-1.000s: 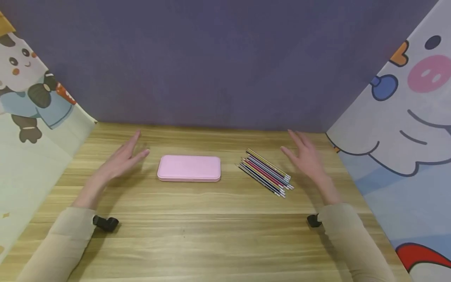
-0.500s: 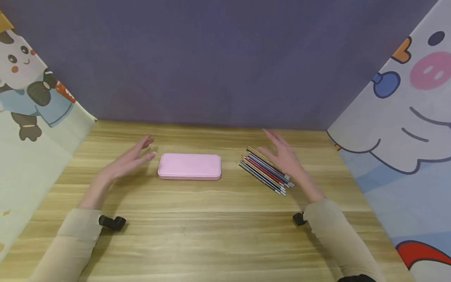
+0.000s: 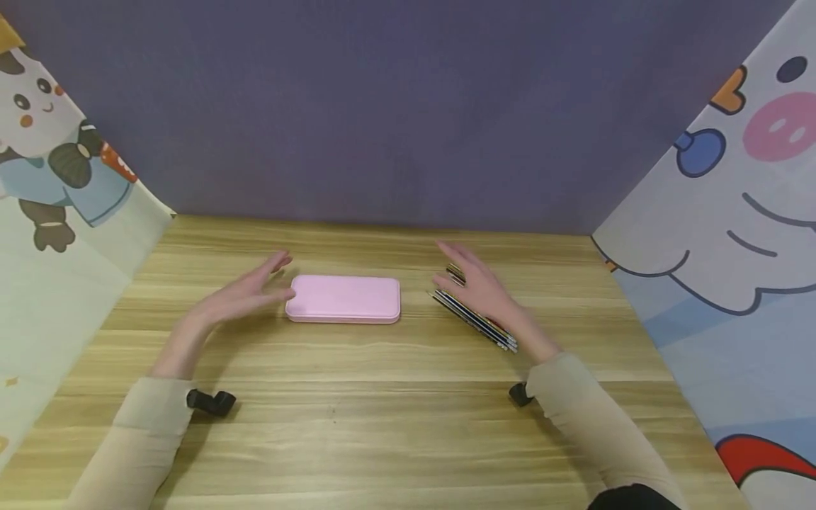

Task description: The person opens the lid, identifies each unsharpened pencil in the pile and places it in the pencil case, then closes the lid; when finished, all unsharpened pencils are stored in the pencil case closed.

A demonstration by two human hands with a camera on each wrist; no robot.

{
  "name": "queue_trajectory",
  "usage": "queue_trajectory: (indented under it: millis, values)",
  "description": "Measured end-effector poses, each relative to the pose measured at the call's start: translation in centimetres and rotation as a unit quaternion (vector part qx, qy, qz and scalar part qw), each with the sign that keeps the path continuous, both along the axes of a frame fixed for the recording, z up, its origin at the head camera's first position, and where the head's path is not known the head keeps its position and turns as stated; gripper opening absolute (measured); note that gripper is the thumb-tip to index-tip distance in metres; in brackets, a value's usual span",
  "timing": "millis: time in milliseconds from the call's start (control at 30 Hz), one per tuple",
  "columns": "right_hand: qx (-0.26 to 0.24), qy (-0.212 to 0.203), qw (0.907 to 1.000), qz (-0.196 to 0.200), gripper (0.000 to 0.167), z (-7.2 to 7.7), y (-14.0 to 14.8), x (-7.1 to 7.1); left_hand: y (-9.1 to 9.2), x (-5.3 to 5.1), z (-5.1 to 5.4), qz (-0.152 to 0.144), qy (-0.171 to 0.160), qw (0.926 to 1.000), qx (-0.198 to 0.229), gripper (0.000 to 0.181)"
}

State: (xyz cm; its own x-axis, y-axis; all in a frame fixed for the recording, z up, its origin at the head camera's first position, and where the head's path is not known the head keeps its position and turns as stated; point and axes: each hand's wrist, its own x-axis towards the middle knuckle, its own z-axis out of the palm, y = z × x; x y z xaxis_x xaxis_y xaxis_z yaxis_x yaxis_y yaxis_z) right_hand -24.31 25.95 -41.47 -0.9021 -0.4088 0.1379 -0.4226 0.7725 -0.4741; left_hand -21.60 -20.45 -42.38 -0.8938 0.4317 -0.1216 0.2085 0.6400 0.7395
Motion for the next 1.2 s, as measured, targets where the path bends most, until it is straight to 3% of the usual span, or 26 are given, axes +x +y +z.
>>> queue_trajectory:
  millis: [233,400,767,1200]
  values:
    - [0.017,-0.008,0.9973,0.070,0.077,-0.2,-3.1,0.0,0.7,0.1,-0.5,-0.013,-0.003,0.9995,-0.030,0.116]
    - [0.032,-0.015,0.9950,0.093,0.078,-0.4,-5.2,-0.1,0.9,0.1,-0.6,-0.011,-0.015,0.9990,-0.041,0.120]
    - [0.087,-0.021,0.9860,0.141,0.086,-1.2,-9.4,-0.3,1.5,0.4,-0.6,-0.027,0.006,0.9932,-0.113,0.123]
    - [0.151,0.010,0.9721,0.179,0.099,-1.9,-12.0,-0.3,2.6,0.3,-1.3,-0.025,0.013,0.9895,-0.142,0.127]
